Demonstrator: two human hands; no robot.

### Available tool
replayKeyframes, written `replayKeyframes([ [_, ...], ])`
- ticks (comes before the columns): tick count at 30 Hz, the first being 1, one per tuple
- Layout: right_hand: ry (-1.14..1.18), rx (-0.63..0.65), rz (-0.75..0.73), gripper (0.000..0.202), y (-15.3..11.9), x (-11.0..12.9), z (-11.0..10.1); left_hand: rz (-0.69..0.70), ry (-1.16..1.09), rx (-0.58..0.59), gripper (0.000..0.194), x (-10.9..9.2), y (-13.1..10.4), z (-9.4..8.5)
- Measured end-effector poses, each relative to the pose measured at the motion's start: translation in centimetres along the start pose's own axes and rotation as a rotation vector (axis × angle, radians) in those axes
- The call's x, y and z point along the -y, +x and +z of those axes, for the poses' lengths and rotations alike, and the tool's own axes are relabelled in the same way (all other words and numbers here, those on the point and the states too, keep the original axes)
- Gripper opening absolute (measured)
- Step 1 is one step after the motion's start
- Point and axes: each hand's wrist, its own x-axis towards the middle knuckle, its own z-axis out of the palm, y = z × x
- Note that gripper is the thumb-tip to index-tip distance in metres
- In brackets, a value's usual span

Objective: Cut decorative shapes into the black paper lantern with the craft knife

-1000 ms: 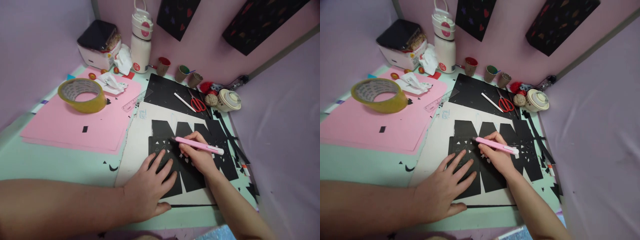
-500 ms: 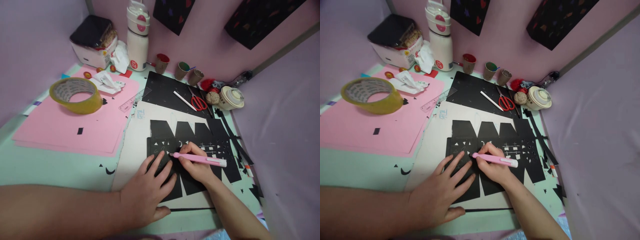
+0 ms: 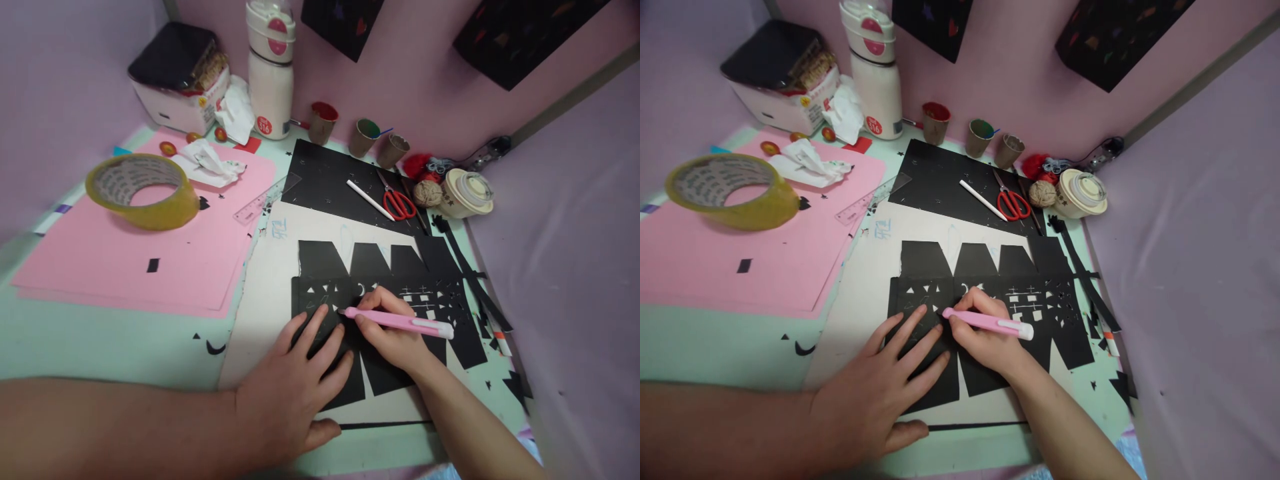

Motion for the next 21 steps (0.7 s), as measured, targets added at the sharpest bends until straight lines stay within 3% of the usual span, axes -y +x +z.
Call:
replayKeyframes([
  [21, 0.130, -0.080, 0.014, 0.011, -0.1, -1.0, -0.2, 0.014, 0.008, -0.024, 0.068, 0.0, -0.2, -0.2],
])
